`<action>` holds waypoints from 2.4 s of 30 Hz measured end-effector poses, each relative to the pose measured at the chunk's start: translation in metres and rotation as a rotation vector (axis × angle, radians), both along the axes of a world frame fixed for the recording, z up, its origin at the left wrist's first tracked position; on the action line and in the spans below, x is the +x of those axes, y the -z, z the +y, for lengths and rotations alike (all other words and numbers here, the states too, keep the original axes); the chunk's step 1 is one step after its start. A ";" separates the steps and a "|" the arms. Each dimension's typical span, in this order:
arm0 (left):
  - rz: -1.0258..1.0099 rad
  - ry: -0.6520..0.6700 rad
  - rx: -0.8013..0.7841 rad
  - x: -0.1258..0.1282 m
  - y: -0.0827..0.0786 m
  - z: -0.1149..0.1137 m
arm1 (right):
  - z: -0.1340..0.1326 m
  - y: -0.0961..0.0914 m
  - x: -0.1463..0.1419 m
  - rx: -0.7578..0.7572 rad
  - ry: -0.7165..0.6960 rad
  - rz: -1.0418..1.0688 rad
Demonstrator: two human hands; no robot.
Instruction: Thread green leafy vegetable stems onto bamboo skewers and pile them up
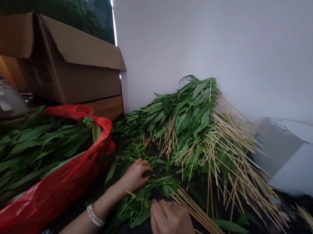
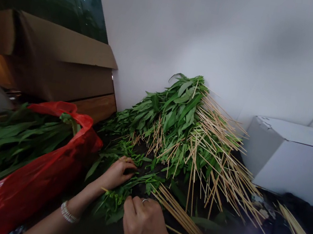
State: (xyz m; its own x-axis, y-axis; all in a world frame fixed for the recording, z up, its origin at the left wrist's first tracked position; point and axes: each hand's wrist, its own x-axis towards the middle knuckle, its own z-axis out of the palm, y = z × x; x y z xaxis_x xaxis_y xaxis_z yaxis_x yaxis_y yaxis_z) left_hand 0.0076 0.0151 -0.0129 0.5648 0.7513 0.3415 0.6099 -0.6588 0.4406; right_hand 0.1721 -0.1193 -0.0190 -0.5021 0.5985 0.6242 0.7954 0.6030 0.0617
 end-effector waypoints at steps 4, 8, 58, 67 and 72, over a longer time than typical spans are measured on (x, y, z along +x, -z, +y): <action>-0.209 -0.049 -0.002 0.000 -0.002 0.004 | 0.003 0.003 0.002 -0.032 0.058 0.064; -0.534 -0.127 -0.175 -0.001 -0.008 0.005 | 0.008 0.004 0.006 -0.048 0.159 0.142; -0.665 -0.138 -0.325 0.007 -0.012 -0.001 | 0.017 0.006 0.015 -0.275 0.508 0.207; -0.636 -0.141 -0.309 0.006 -0.012 -0.001 | 0.017 0.004 0.015 -0.315 0.522 0.187; -0.610 -0.132 -0.308 0.006 -0.011 -0.002 | 0.017 0.006 0.015 -0.321 0.513 0.189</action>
State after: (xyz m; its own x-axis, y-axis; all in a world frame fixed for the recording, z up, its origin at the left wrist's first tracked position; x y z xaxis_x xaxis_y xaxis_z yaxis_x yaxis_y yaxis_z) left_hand 0.0136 0.0135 -0.0018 0.2374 0.9140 0.3290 0.2606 -0.3861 0.8849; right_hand 0.1875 -0.1022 -0.0246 -0.0002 0.9059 0.4235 0.9675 0.1073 -0.2291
